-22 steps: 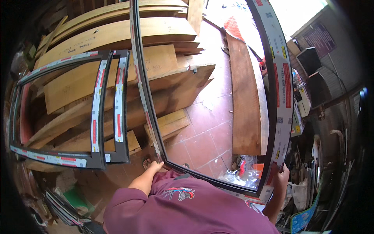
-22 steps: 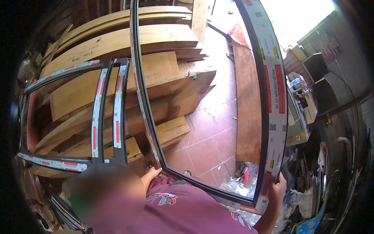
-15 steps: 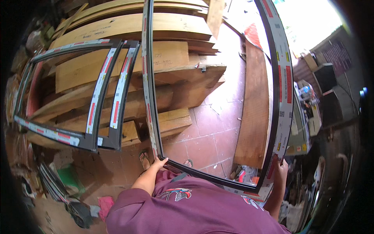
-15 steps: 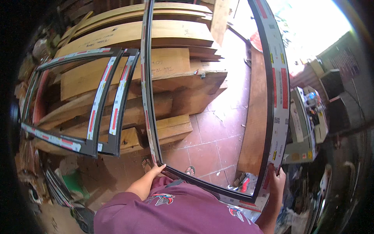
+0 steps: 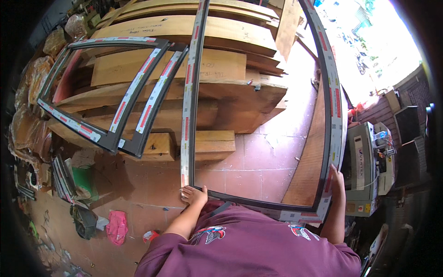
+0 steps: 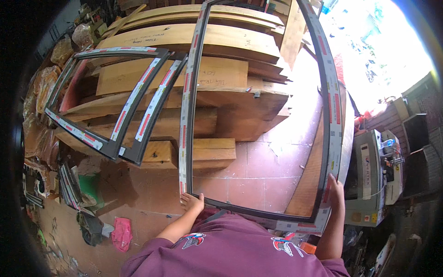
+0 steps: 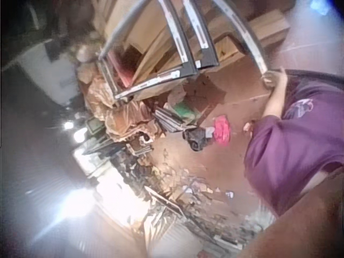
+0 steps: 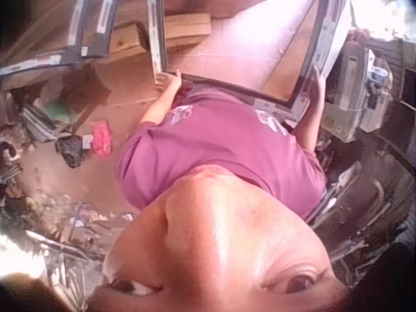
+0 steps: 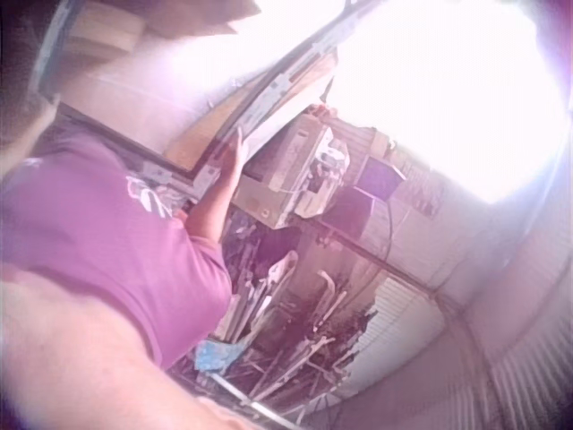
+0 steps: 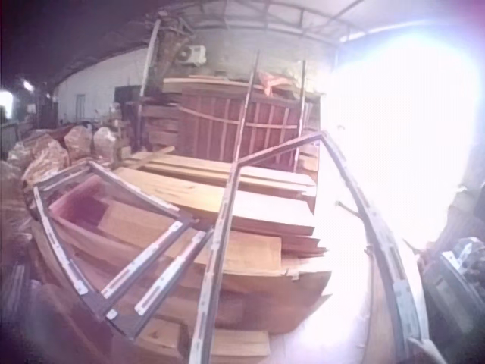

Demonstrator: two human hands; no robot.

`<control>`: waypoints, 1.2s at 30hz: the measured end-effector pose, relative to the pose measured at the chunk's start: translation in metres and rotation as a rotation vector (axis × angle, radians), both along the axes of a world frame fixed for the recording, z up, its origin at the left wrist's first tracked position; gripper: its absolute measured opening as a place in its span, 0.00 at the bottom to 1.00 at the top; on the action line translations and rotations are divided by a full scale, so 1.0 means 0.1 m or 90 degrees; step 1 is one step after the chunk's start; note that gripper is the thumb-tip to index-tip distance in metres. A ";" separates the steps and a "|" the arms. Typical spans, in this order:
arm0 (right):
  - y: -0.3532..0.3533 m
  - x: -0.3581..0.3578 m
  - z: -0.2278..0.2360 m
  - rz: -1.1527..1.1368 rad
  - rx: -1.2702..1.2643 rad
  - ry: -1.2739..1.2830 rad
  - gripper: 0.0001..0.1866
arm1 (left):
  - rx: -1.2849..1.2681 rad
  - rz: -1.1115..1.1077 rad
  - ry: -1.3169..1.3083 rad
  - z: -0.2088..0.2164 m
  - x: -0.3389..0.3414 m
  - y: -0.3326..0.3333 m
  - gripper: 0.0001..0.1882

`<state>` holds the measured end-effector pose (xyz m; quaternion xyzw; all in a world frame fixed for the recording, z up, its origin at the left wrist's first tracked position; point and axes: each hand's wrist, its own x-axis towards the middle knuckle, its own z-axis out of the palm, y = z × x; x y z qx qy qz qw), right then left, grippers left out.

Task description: The person assembles a window frame by hand, pressing rubber gaskets into the grooves of the frame sections. The person works on the floor, aligning and seating the gaskets along the frame edges.

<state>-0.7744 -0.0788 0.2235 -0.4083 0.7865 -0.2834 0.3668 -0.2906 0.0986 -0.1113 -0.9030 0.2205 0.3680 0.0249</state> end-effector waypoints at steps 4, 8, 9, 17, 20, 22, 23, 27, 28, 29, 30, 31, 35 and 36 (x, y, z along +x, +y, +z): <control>-0.38 -0.27 -0.33 0.019 0.070 0.000 0.36 | -0.007 0.003 -0.017 0.04 -0.06 0.05 0.63; -0.67 -0.53 -0.63 0.036 0.146 0.006 0.40 | -0.025 0.043 -0.009 0.46 -0.11 0.07 0.64; -0.76 -0.58 -0.75 0.008 0.144 0.007 0.40 | -0.042 0.045 -0.027 0.50 -0.14 0.11 0.64; -1.54 -1.03 -2.21 0.021 0.217 -0.193 0.42 | -0.090 0.027 -0.214 0.98 -0.46 0.07 0.61; -1.68 -1.25 -2.71 0.014 0.285 -0.231 0.43 | -0.088 0.015 -0.240 1.24 -0.65 -0.04 0.59; -1.73 -1.24 -2.97 0.019 0.275 -0.224 0.42 | -0.127 0.000 -0.239 1.23 -0.63 0.11 0.58; -1.77 -1.24 -3.01 0.008 0.301 -0.284 0.42 | -0.126 -0.016 -0.263 1.23 -0.66 0.14 0.56; -2.03 -1.36 -3.10 0.064 0.263 -0.160 0.43 | -0.065 -0.008 -0.306 1.03 -0.76 -0.03 0.55; -2.09 -1.31 -3.09 0.067 0.266 -0.151 0.43 | -0.072 -0.007 -0.320 1.02 -0.77 -0.04 0.55; -2.16 -1.23 -3.07 0.072 0.270 -0.143 0.44 | -0.078 -0.005 -0.336 1.02 -0.78 -0.04 0.54; -2.24 -1.25 -3.09 0.075 0.271 -0.133 0.44 | -0.098 -0.008 -0.327 1.07 -0.78 -0.10 0.54; -2.32 -1.22 -3.13 0.076 0.254 -0.137 0.45 | -0.116 -0.009 -0.319 1.11 -0.76 -0.17 0.54; -2.71 -1.52 -3.38 0.050 0.174 -0.069 0.38 | -0.197 -0.015 -0.294 1.09 -0.67 -0.59 0.53; -2.78 -1.49 -3.39 0.066 0.151 -0.048 0.41 | -0.203 -0.014 -0.292 1.06 -0.64 -0.62 0.53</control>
